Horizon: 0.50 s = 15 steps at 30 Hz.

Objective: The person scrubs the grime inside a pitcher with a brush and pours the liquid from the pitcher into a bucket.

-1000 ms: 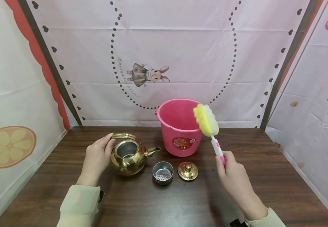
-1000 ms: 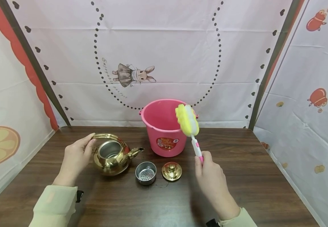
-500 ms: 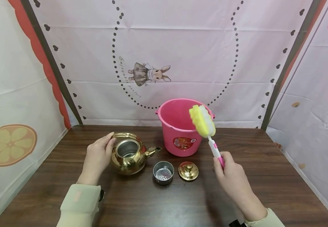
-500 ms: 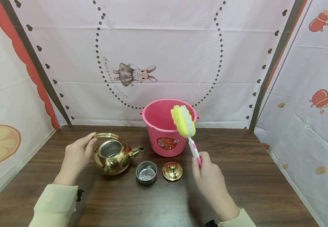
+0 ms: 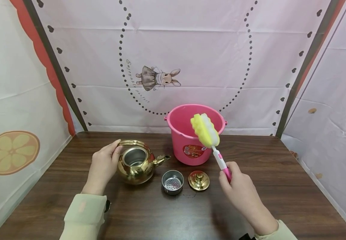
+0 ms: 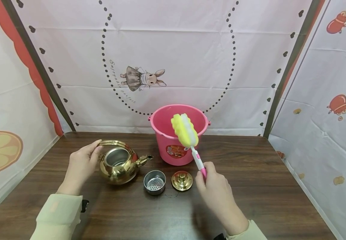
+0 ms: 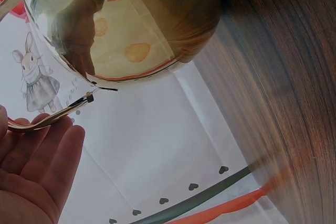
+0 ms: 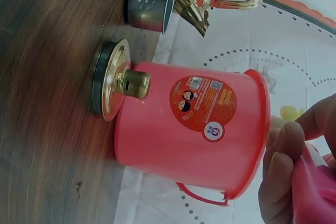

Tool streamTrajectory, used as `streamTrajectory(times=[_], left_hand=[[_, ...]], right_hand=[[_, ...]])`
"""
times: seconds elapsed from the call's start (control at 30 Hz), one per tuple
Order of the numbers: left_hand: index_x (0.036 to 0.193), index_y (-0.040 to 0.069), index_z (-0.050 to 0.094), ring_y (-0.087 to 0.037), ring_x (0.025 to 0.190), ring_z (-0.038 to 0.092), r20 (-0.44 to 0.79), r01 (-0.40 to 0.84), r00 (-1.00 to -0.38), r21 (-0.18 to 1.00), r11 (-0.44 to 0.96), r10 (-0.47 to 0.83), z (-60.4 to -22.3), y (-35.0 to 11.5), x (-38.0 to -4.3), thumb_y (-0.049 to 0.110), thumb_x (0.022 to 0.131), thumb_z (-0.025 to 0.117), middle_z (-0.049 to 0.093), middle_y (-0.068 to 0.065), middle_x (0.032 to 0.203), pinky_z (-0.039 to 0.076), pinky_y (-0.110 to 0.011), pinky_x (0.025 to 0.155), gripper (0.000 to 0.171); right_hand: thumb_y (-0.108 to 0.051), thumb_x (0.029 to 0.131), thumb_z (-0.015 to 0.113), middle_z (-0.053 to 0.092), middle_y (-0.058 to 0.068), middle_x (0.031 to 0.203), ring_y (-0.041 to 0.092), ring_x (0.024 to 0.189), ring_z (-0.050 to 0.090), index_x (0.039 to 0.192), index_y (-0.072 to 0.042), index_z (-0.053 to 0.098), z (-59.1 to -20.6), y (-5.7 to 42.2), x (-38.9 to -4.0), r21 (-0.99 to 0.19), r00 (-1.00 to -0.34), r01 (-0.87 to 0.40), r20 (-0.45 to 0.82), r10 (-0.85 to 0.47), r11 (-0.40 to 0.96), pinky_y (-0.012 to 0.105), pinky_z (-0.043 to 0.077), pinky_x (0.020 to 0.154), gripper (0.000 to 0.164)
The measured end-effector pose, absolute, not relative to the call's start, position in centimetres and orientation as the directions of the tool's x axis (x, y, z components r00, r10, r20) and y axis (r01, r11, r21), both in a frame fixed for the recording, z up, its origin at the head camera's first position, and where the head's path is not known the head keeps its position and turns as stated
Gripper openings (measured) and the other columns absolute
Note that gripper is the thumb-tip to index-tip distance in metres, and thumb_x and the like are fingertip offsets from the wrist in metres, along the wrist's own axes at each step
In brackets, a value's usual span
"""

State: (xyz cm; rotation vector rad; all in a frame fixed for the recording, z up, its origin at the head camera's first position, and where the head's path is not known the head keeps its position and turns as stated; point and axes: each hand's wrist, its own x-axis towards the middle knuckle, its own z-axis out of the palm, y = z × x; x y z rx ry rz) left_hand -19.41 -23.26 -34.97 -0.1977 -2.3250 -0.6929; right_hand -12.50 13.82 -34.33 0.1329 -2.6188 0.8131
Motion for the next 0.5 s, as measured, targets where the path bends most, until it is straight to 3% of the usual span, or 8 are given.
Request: streamTrajectory(times=[0.5], left_hand=[[0.117, -0.004, 0.064, -0.041, 0.103, 0.063, 0.671, 0.331, -0.740, 0.412, 0.849, -0.037, -35.0, -23.3, -19.4, 0.009, 0.093, 0.059, 0.066, -0.024, 0.112, 0.051, -0.055, 0.086, 0.028]], right_hand=[[-0.010, 0.082, 0.063, 0.031, -0.011, 0.052, 0.003, 0.045, 0.030, 0.093, -0.012, 0.053, -34.8, 12.5, -12.3, -0.509, -0.902, -0.285, 0.430, -0.047, 0.812, 0.019, 0.027, 0.039, 0.015]])
